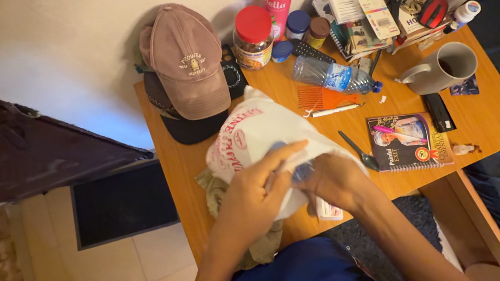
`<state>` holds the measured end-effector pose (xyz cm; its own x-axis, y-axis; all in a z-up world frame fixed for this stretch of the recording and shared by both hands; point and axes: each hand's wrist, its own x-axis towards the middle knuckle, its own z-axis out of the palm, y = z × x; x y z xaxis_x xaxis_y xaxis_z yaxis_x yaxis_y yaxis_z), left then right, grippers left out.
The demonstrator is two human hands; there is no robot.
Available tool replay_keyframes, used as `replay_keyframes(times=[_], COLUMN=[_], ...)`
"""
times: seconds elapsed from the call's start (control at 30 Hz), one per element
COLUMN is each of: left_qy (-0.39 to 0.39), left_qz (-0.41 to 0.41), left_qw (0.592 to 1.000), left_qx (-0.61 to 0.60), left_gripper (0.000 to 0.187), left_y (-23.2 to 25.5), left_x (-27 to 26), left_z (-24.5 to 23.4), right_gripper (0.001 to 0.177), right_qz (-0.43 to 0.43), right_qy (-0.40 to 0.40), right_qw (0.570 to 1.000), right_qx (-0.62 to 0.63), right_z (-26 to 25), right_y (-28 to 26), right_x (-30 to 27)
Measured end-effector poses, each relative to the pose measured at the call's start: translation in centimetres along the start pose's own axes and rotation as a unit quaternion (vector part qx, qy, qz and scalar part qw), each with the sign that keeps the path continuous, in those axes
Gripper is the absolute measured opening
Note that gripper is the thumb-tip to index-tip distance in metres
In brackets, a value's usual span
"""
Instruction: The person wipes a desk with a cloth, places a water bottle and other small items into a plastic bag, and then rearranges various objects including books, a comb, and a remote on the desk surface.
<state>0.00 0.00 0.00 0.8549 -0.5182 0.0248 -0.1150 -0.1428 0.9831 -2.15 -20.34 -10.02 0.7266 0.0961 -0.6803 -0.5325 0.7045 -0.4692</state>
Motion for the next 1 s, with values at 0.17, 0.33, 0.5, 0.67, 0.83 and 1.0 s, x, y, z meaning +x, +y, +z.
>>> replay_keyframes(times=[0.17, 0.33, 0.5, 0.67, 0.83, 1.0], left_qy=[0.098, 0.128, 0.160, 0.251, 0.294, 0.248], left_qz=[-0.096, -0.081, -0.075, -0.073, -0.024, -0.073], left_qw=[0.988, 0.975, 0.974, 0.960, 0.952, 0.965], left_qx=[-0.066, -0.165, -0.141, -0.102, -0.081, -0.043], left_gripper=[0.038, 0.038, 0.039, 0.039, 0.035, 0.035], left_y=[0.1, 1.6, 2.8, 4.1, 6.3, 4.4], left_x=[1.4, 2.2, 1.5, -0.2, -1.9, -1.8], left_z=[-1.1, -3.2, -5.4, -8.0, -9.7, -7.4], right_gripper=[0.056, 0.055, 0.036, 0.029, 0.025, 0.031], right_qz=[-0.112, -0.136, -0.311, -0.354, -0.313, -0.264], right_qy=[-0.054, -0.026, -0.139, -0.256, -0.115, 0.138], right_qw=[0.911, 0.685, 0.565, 0.735, 0.903, 0.811], right_qx=[-0.393, -0.715, -0.752, -0.518, -0.272, -0.504], right_z=[1.1, 5.6, 8.7, 5.1, -3.8, -12.8], right_y=[-0.9, -2.8, -3.8, -6.6, -7.4, -3.8], right_x=[-0.7, -2.4, -3.6, -6.2, -2.1, 4.8])
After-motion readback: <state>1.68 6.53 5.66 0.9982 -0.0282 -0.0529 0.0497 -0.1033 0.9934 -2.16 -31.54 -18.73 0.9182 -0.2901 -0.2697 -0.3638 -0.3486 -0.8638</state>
